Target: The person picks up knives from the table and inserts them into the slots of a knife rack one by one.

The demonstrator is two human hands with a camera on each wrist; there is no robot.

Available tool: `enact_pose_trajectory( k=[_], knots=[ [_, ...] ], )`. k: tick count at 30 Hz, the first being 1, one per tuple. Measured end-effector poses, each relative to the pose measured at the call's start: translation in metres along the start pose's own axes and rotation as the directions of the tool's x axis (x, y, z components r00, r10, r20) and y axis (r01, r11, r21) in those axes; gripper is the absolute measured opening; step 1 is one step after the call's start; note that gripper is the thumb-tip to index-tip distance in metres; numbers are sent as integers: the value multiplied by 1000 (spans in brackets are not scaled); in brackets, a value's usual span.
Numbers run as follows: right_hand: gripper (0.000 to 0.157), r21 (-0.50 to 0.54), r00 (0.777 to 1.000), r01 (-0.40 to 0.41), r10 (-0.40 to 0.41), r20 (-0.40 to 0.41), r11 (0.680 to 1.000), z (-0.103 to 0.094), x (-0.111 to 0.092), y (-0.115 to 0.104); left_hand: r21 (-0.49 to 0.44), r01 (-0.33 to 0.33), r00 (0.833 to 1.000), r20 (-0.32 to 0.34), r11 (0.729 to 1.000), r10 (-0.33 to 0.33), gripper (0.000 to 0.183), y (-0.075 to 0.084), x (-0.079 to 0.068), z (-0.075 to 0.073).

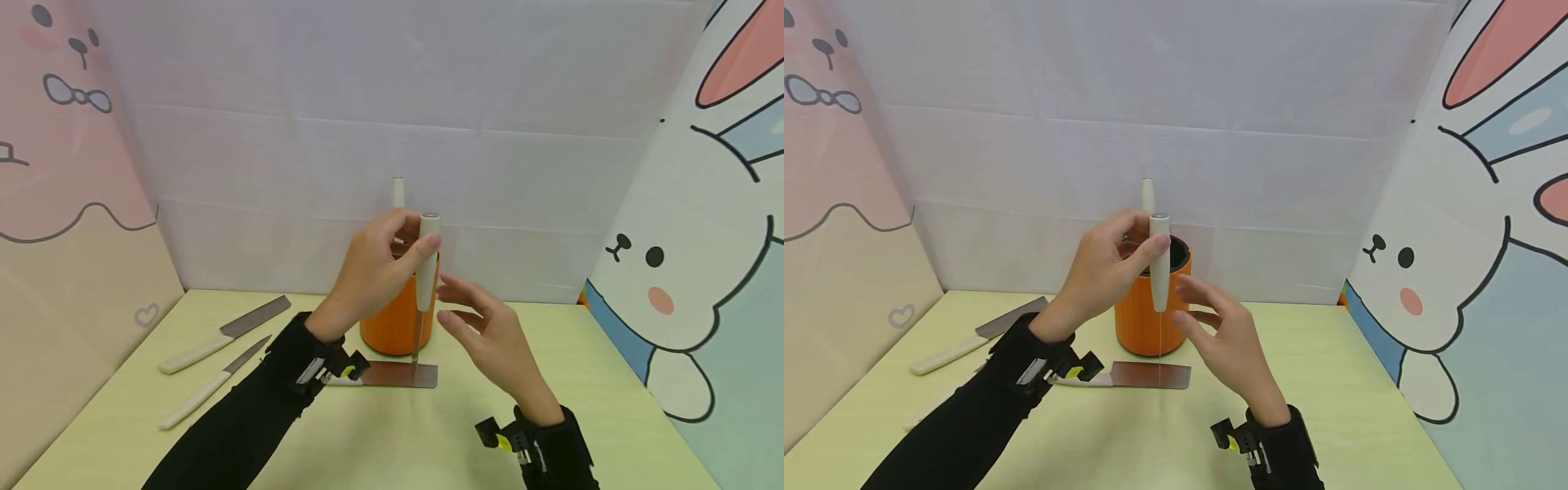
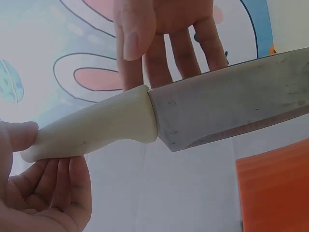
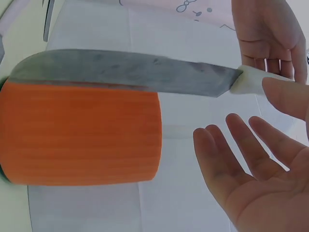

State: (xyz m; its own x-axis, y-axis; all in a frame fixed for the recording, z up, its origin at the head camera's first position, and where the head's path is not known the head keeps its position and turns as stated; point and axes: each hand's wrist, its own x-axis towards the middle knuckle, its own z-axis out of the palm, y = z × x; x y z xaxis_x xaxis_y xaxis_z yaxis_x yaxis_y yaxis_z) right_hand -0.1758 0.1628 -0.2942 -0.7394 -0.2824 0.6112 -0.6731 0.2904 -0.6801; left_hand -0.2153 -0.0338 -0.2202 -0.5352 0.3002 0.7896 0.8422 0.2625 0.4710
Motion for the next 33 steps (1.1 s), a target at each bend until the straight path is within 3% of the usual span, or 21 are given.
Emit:
enact_pose_trajectory(
  k=[7, 17, 26, 33],
  knots=[
    [47, -92, 999, -44, 43, -10, 995, -13, -4, -12, 7, -21, 1000, 2, 1000, 21, 19, 8, 23, -12],
    [52, -287, 998, -69, 66, -21, 955, -40, -23, 50, 17, -56, 998, -1, 998, 56, 18, 22, 67, -29],
    [53, -333, 997, -71, 80, 13, 940, -45, -29, 75, 70, -31, 999, -10, 997, 32, 21, 31, 97, -43],
    [55, -442, 995, -46, 80, 58, 896, -43, -33, 92, 79, -2, 999, -34, 997, 5, 23, 33, 112, -52]
  ],
)
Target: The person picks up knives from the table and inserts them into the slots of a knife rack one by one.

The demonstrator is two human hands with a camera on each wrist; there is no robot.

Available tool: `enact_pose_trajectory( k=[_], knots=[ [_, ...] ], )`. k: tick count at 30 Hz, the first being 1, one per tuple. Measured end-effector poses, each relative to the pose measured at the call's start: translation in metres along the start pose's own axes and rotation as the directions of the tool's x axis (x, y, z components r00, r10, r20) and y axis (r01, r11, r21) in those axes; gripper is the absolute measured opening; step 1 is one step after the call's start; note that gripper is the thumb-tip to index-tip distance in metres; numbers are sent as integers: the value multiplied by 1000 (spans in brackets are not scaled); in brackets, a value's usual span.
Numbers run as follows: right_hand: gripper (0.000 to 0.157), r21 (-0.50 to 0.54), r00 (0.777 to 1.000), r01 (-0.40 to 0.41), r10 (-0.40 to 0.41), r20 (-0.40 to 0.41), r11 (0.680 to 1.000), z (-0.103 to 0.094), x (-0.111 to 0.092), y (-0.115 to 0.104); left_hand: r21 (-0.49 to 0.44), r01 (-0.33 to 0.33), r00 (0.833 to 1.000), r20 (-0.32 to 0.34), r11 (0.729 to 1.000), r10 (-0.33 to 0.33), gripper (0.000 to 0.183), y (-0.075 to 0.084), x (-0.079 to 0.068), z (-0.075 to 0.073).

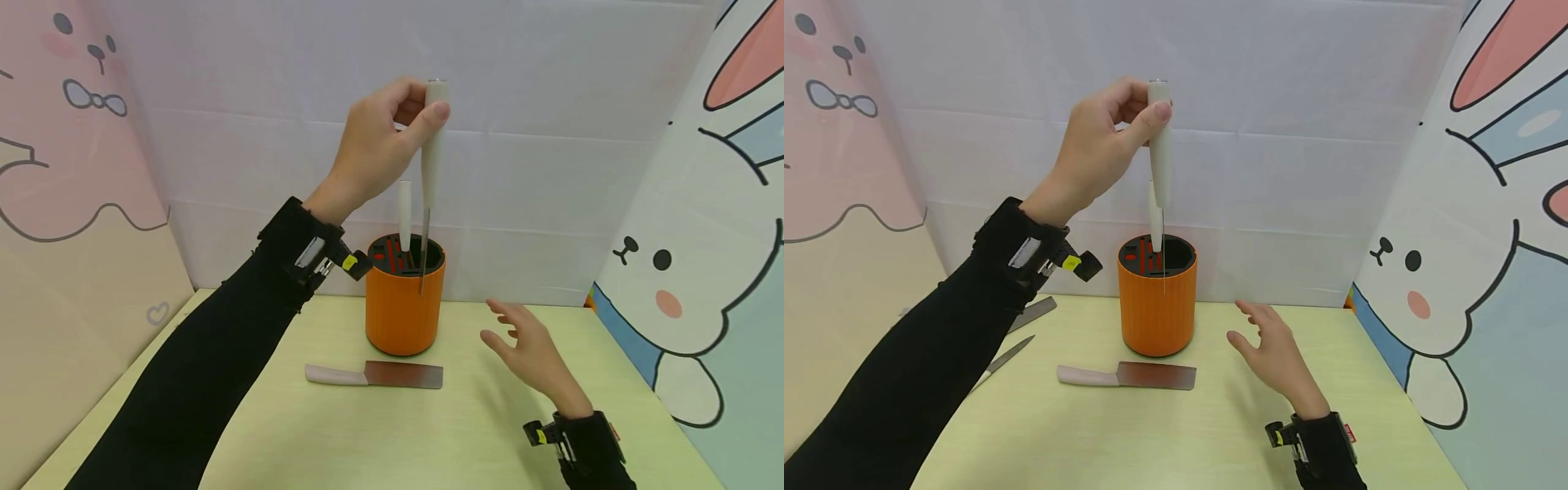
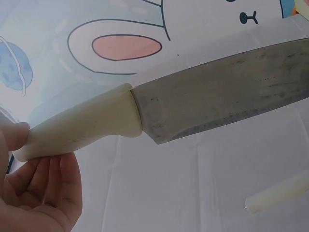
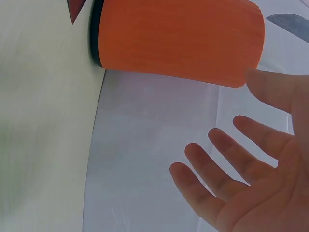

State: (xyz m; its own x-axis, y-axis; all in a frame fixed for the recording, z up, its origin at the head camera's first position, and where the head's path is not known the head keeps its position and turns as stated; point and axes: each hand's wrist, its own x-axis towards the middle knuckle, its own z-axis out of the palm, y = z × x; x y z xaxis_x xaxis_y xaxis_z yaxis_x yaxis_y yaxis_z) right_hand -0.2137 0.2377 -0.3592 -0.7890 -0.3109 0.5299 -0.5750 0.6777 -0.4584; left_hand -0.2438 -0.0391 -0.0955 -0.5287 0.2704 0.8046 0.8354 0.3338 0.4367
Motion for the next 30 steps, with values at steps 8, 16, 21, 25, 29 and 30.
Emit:
enact_pose_trajectory(
  k=[8, 16, 21, 25, 29, 30],
  knots=[
    [57, -61, 999, -12, 14, 39, 998, 5, 0, 7, 54, 25, 999, -31, 998, -23, 25, -6, 13, -9],
    [57, -89, 997, -28, 34, 69, 996, 10, -2, 11, 41, 40, 998, -46, 998, -38, 23, -15, 18, -9],
    [57, -92, 996, -39, 46, 76, 995, 10, -5, 10, 54, 30, 999, -39, 998, -28, 23, -22, 18, -6],
    [58, -95, 997, -32, 39, 73, 995, 10, -6, 11, 71, 14, 999, -35, 997, -12, 23, -29, 16, -5],
    [58, -106, 996, -26, 35, 82, 994, 11, -6, 13, 87, 8, 1000, -28, 996, -5, 23, -38, 12, -4],
    [59, -105, 996, -27, 36, 84, 994, 12, -6, 13, 89, 9, 1000, -25, 996, -7, 23, -40, 11, -4]
  ],
)
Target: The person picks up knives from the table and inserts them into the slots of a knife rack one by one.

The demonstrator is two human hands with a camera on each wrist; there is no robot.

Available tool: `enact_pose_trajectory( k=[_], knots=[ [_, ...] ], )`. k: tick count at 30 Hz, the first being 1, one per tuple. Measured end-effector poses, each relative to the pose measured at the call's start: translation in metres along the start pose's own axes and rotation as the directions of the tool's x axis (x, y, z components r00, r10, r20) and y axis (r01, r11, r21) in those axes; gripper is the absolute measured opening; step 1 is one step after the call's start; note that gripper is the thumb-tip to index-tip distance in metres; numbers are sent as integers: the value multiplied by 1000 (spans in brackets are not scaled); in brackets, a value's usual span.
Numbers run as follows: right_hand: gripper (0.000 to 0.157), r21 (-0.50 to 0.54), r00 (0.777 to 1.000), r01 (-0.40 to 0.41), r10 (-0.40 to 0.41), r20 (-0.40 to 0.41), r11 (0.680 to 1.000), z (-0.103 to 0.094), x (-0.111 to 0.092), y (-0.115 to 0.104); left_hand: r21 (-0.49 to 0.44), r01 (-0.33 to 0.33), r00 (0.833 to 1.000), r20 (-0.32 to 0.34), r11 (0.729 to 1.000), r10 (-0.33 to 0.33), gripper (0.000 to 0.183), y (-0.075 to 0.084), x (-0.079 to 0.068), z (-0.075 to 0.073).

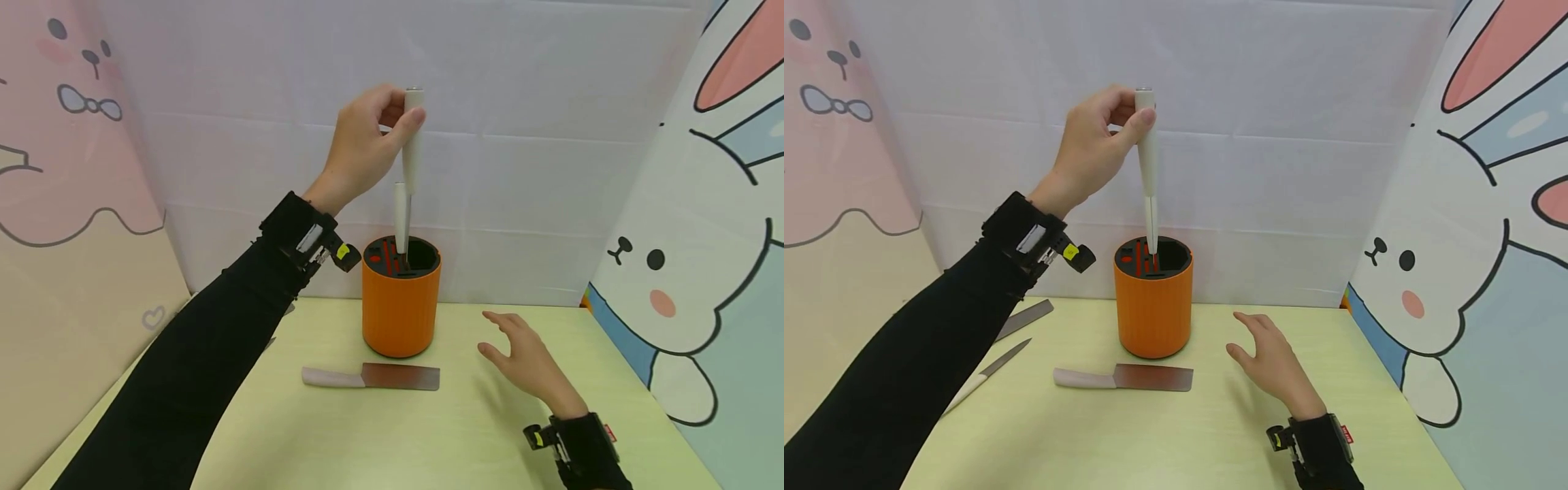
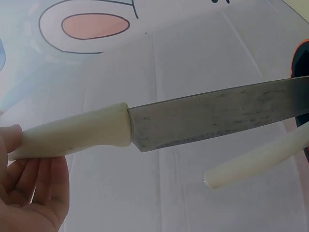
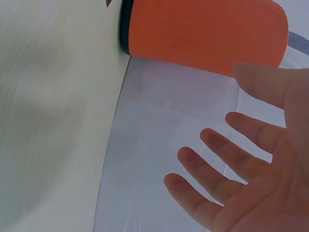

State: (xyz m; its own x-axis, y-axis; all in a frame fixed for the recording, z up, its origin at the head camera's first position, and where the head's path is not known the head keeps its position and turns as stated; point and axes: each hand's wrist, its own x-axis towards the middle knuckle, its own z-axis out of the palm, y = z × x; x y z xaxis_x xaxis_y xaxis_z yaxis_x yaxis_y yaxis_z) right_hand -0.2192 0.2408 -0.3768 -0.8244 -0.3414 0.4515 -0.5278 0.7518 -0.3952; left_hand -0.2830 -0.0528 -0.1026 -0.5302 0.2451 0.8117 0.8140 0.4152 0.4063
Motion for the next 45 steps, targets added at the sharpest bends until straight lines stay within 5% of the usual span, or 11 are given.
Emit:
enact_pose_trajectory(
  k=[23, 45],
  knots=[
    [58, 5, 1000, -6, 6, 18, 1000, 1, -3, -2, 15, 14, 997, 79, 1000, -15, 20, -41, -27, 29],
    [58, 11, 1000, 10, -10, 12, 1000, 3, -2, -3, 14, 93, 988, 124, 996, -94, 20, -67, -57, 45]
  ],
)
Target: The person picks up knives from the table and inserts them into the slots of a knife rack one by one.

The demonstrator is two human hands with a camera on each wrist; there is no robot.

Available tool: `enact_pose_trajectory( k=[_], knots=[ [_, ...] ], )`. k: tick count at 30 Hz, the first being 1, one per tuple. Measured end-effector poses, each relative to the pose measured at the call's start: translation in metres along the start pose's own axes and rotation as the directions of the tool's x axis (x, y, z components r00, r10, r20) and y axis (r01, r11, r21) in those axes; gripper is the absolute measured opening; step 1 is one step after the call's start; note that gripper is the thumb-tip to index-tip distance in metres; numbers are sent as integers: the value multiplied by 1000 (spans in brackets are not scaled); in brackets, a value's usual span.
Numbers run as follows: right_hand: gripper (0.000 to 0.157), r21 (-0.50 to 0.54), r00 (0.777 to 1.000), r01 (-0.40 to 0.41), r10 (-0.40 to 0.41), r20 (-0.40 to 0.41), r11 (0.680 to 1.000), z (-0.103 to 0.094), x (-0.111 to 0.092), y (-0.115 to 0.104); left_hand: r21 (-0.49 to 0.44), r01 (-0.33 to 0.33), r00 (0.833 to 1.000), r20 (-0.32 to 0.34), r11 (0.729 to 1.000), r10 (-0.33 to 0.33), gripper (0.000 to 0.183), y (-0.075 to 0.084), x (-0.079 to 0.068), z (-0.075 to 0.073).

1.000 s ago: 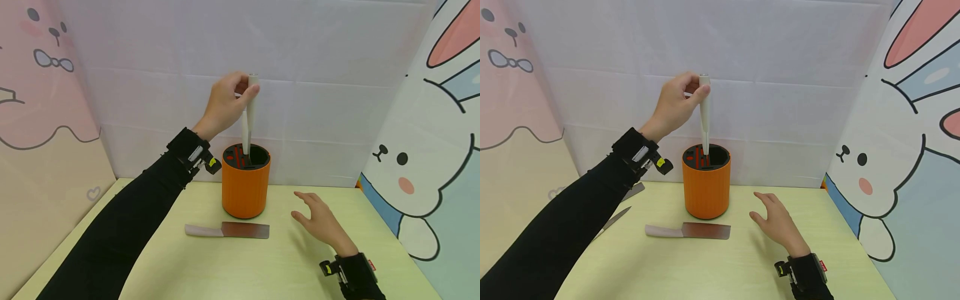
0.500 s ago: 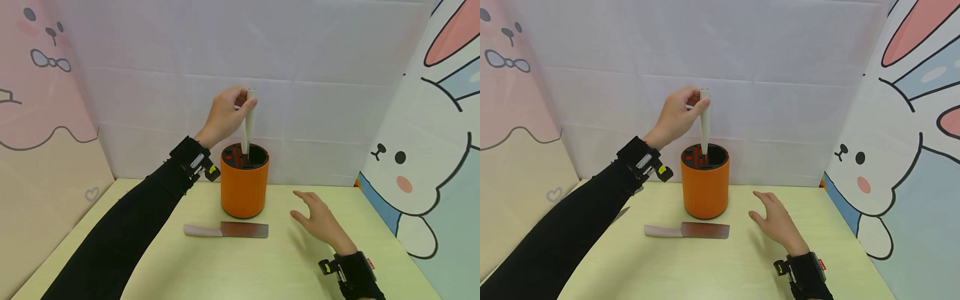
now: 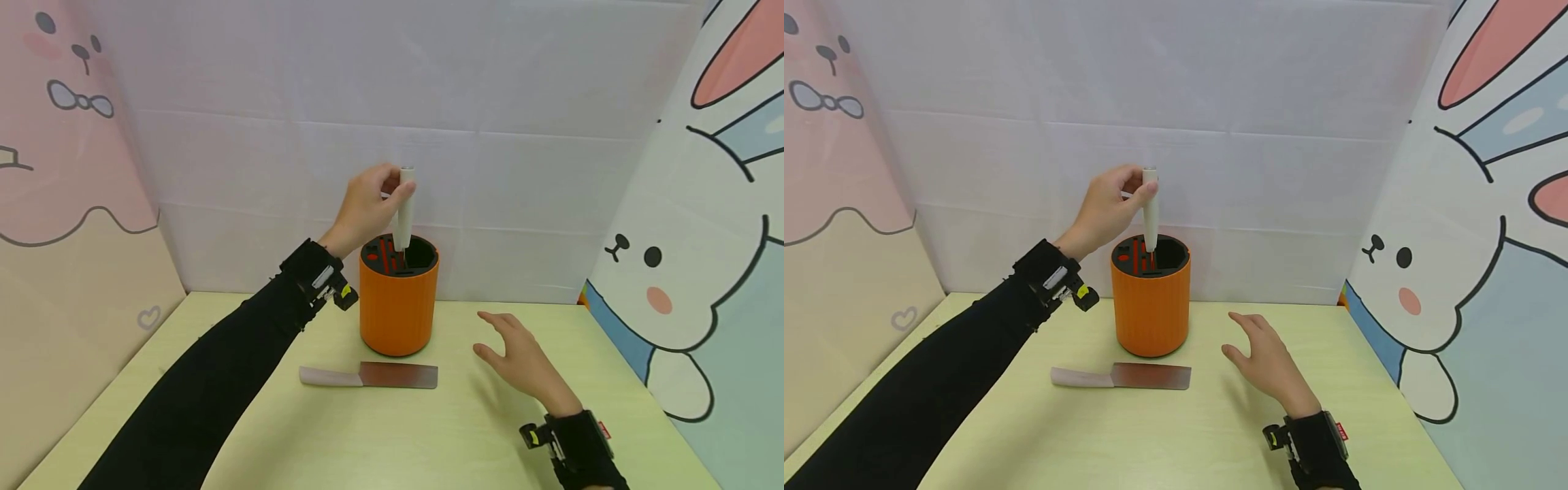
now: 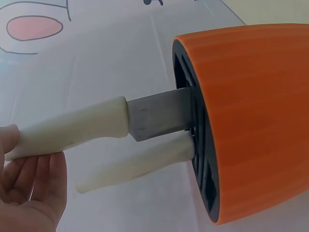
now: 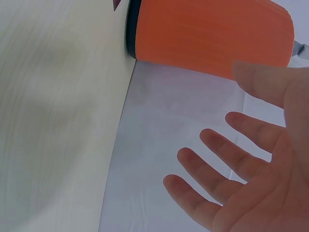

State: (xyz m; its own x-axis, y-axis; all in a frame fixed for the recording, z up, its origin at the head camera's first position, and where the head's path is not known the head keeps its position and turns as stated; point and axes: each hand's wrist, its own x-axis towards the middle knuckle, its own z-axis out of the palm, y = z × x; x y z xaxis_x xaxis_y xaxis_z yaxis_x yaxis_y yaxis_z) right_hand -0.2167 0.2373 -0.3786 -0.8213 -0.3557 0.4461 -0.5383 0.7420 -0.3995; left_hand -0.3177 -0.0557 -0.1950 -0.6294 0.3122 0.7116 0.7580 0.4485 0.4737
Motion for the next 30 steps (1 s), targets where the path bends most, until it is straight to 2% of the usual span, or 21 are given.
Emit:
enact_pose_trajectory(
  k=[9, 15, 30],
  knots=[
    [59, -2, 999, -27, 27, 24, 1000, -1, -1, 1, -2, -10, 1000, 13, 1000, 10, 18, -10, -11, 8],
    [59, -3, 999, -23, 23, 23, 1000, 0, -2, 1, -15, 14, 1000, 20, 1000, -14, 18, -18, -16, 12],
    [58, -3, 1000, -15, 15, 17, 1000, -1, -2, 1, -29, 44, 998, 42, 999, -43, 17, -22, -23, 16]
  ],
)
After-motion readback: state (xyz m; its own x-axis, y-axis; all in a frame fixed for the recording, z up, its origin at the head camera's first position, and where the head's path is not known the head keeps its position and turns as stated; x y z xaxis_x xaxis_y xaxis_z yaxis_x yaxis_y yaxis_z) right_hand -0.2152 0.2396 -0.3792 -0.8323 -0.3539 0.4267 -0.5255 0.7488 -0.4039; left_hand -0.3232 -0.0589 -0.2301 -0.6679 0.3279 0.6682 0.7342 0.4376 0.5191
